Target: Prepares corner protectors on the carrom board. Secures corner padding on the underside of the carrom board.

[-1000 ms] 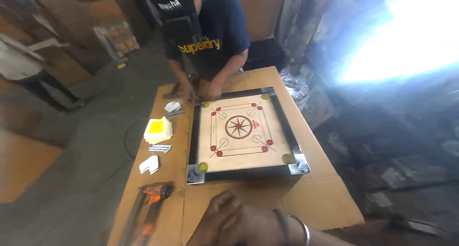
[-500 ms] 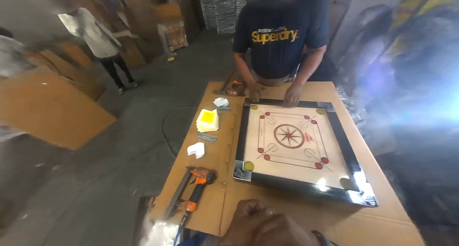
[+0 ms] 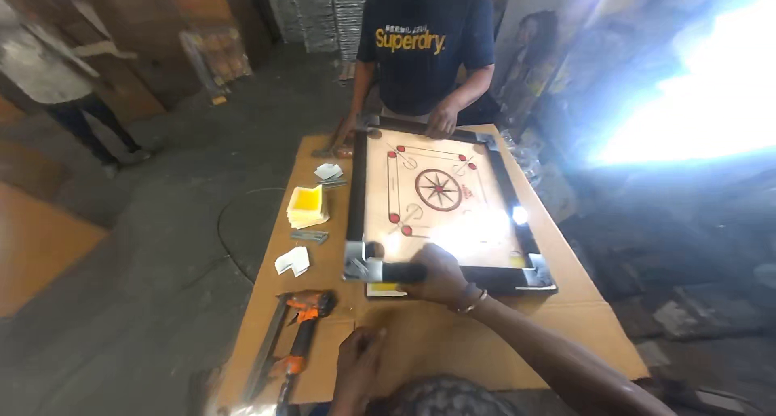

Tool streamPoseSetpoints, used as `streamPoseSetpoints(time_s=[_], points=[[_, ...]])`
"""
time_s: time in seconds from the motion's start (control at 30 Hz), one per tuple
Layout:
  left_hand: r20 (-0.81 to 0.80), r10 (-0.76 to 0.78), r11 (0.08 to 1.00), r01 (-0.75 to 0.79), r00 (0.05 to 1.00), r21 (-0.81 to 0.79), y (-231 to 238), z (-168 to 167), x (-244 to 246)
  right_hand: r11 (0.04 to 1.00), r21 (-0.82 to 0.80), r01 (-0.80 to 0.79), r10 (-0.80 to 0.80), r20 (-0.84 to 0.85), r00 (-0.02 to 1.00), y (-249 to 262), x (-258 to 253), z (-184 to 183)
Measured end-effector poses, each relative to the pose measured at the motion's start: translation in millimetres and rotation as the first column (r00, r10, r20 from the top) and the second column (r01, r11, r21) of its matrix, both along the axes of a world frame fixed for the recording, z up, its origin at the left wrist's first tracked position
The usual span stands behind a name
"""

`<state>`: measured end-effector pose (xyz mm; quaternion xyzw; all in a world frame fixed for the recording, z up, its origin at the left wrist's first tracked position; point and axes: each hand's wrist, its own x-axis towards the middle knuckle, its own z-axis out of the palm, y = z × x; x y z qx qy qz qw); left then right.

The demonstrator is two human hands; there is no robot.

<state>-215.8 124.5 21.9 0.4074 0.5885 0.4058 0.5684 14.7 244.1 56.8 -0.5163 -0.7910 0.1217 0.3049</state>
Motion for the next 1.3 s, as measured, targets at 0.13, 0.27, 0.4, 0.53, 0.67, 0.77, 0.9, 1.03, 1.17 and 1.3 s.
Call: streamPoseSetpoints(time_s=[0.13, 0.27, 0.4, 0.53, 0.67, 0.77, 0.9, 1.03, 1.17, 1.3], points=[[-0.333, -0.243, 0.884, 0.349, 0.911, 0.310, 40, 12, 57, 0.995, 0.098, 0.001, 0.056, -0.579, 0.813, -20, 12, 140], [-0.535, -0.164, 0.718, 0.472, 0.829, 0.512, 70, 7, 107, 0.979, 0.153, 0.131, 0.089, -0.911, 0.402, -47, 63, 180], [-0.702, 0.313, 0.579, 0.457, 0.640, 0.675, 74, -29, 90, 0.879, -0.257, 0.402, -0.327, -0.938, 0.117, -78, 104, 109], [-0.865, 0.261, 0.604, 0.627, 0.429, 0.493, 78, -76, 47, 0.600, -0.773, 0.207, -0.756, -0.632, -0.170, -73, 125, -6], [-0.920, 0.166, 0.683, 0.632, 0.355, 0.367, 88, -88, 35, 0.448, -0.894, 0.005, -0.886, -0.445, -0.131, -70, 135, -51], [-0.924, 0.047, 0.787, 0.556, 0.380, 0.268, 90, -89, 38, 0.281, -0.960, -0.008, -0.934, -0.276, 0.225, -76, 159, -46], [-0.899, -0.098, 0.832, 0.531, 0.426, 0.161, 91, -73, 42, 0.301, -0.951, 0.068, -0.854, -0.237, 0.464, -72, 173, -25], [-0.812, 0.088, 0.921, 0.264, 0.577, 0.287, 74, -40, 6, 0.433, -0.895, 0.105, -0.771, -0.308, 0.558, -47, 147, -10], [-0.916, 0.055, 0.994, -0.107, 0.398, 0.014, 54, -35, -67, 0.536, -0.844, 0.032, -0.641, -0.381, 0.666, -11, 78, -11], [-0.945, -0.036, 0.992, -0.102, 0.325, -0.073, 46, -58, -101, 0.594, -0.793, -0.134, -0.346, -0.403, 0.847, 45, -10, -26]])
